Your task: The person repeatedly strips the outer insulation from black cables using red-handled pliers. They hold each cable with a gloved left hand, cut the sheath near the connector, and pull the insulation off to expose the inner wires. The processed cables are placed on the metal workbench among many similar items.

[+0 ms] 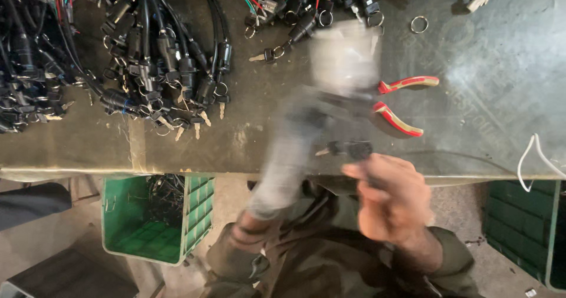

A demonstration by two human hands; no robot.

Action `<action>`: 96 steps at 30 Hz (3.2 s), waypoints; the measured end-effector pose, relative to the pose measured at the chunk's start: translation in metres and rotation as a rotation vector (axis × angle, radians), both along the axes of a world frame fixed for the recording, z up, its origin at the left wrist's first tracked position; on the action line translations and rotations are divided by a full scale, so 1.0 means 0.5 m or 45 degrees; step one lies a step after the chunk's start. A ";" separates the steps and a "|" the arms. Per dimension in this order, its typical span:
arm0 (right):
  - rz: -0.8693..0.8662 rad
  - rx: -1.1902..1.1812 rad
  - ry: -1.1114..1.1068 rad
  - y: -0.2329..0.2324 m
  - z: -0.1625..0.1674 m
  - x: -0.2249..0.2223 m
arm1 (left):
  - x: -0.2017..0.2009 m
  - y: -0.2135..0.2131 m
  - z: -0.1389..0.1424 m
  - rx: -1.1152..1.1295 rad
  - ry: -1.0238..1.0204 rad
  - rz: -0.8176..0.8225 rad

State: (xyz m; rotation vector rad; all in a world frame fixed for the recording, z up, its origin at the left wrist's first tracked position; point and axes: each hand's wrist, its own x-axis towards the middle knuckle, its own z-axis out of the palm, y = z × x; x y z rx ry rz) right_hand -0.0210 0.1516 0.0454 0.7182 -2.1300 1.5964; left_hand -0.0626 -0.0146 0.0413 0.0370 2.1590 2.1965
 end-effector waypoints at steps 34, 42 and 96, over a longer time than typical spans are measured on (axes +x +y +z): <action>0.179 -0.718 -0.425 0.070 0.022 -0.160 | 0.093 -0.014 0.006 1.427 -0.377 -0.491; -0.162 0.239 -0.501 -0.007 -0.133 0.006 | 0.072 -0.015 -0.011 0.042 0.133 0.154; -0.131 0.768 -0.390 0.164 -0.130 -0.104 | 0.132 -0.028 -0.153 0.770 -0.173 0.152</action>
